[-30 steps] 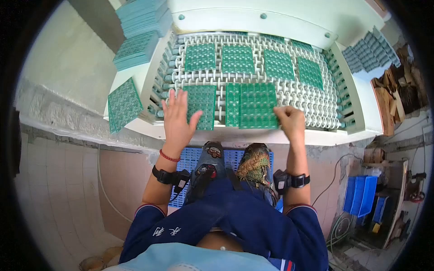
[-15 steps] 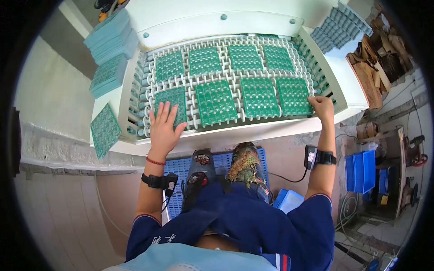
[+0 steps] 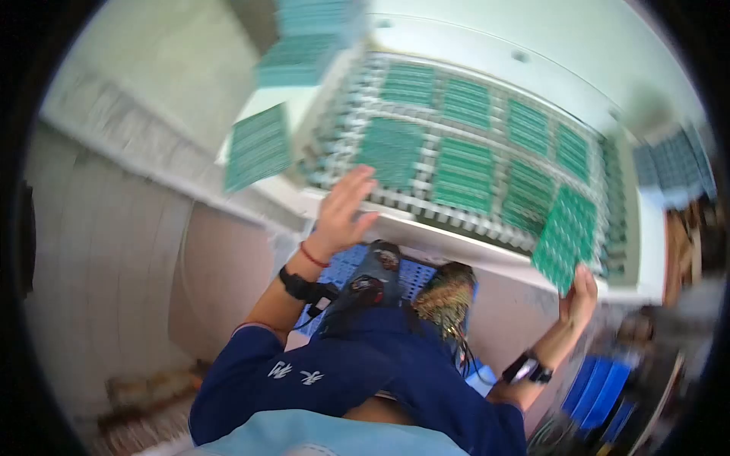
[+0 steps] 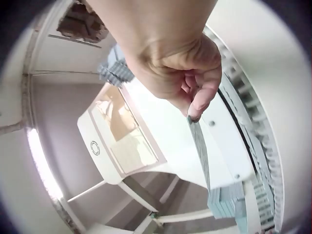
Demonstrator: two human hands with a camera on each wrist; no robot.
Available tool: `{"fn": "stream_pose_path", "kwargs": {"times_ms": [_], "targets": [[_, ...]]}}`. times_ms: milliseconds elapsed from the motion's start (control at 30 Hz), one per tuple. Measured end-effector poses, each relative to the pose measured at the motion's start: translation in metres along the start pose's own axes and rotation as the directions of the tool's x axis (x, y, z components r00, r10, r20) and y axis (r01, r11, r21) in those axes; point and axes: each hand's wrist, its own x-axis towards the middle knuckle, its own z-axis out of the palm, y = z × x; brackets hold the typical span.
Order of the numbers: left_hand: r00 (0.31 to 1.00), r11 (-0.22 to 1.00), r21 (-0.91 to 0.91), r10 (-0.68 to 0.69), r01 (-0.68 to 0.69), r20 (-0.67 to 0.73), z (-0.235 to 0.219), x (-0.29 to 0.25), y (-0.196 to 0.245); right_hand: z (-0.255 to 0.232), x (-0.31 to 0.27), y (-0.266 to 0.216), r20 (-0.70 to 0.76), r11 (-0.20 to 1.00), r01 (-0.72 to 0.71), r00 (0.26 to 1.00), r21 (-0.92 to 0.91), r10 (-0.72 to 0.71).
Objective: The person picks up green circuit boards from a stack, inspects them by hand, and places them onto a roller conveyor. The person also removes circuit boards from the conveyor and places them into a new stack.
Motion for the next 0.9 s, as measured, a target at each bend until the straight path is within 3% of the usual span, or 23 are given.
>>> {"fn": "stream_pose_path", "kwargs": {"times_ms": [33,67,100,133,167,200,233,333,400,433,567,633,767,900], "targets": [[0.999,1.000,-0.013,-0.004,0.004,-0.035,-0.012,-0.004,0.002,0.014,-0.003,0.001,0.100,0.998,-0.060,0.993,-0.006,0.060],[0.985,0.985,-0.074,-0.158,0.153,-0.066,-0.026,-0.017,0.002,0.020,0.002,0.012,0.223,0.995,-0.079,0.973,0.055,0.065],[0.952,0.948,-0.157,-0.293,0.277,-0.090,-0.035,-0.029,0.003,0.051,-0.004,0.013,0.188,0.995,-0.077,0.980,0.067,0.063],[0.903,0.889,-0.254,-0.417,0.382,-0.101,-0.041,-0.038,0.003,0.053,0.006,0.024,0.237,0.996,-0.084,0.969,0.026,0.075],[0.802,0.765,-0.454,-0.575,0.458,-0.160,-0.050,-0.044,-0.001,0.053,0.014,0.034,0.275,0.996,-0.082,0.958,-0.015,0.083],[0.678,0.598,-0.644,-0.717,0.477,-0.164,-0.058,-0.051,-0.008,0.117,-0.007,0.021,0.148,0.998,-0.053,0.987,-0.028,0.056],[0.533,0.400,-0.803,-0.837,0.441,-0.125,-0.070,-0.058,-0.011,0.132,0.000,0.026,0.173,0.998,-0.049,0.983,-0.040,0.055],[0.366,0.190,-0.929,-0.929,0.318,-0.065,-0.113,-0.057,-0.028,0.177,0.014,0.040,0.281,0.994,-0.066,0.956,-0.090,0.089],[0.318,0.105,-0.933,-0.948,0.345,0.011,-0.135,-0.051,-0.042,0.235,0.011,0.037,0.391,0.987,-0.105,0.909,-0.121,0.145],[0.296,0.060,-0.932,-0.954,0.357,0.052,-0.143,-0.045,-0.045,0.264,0.009,0.037,0.443,0.985,-0.116,0.882,-0.130,0.162],[0.341,0.030,-0.894,-0.929,0.447,0.140,-0.157,-0.025,-0.050,0.367,-0.003,0.039,0.607,0.968,-0.163,0.755,-0.193,0.248],[0.349,0.024,-0.894,-0.925,0.447,0.150,-0.158,-0.023,-0.053,0.400,0.012,0.067,0.702,0.955,-0.198,0.648,-0.220,0.296],[0.357,0.001,-0.913,-0.921,0.408,0.159,-0.158,-0.020,-0.054,0.445,-0.004,0.080,0.684,0.909,-0.124,0.620,-0.398,0.384],[0.386,0.075,-0.890,-0.915,0.449,0.117,-0.153,-0.021,-0.050,0.456,-0.013,0.079,0.661,0.875,-0.070,0.628,-0.478,0.411]]}}
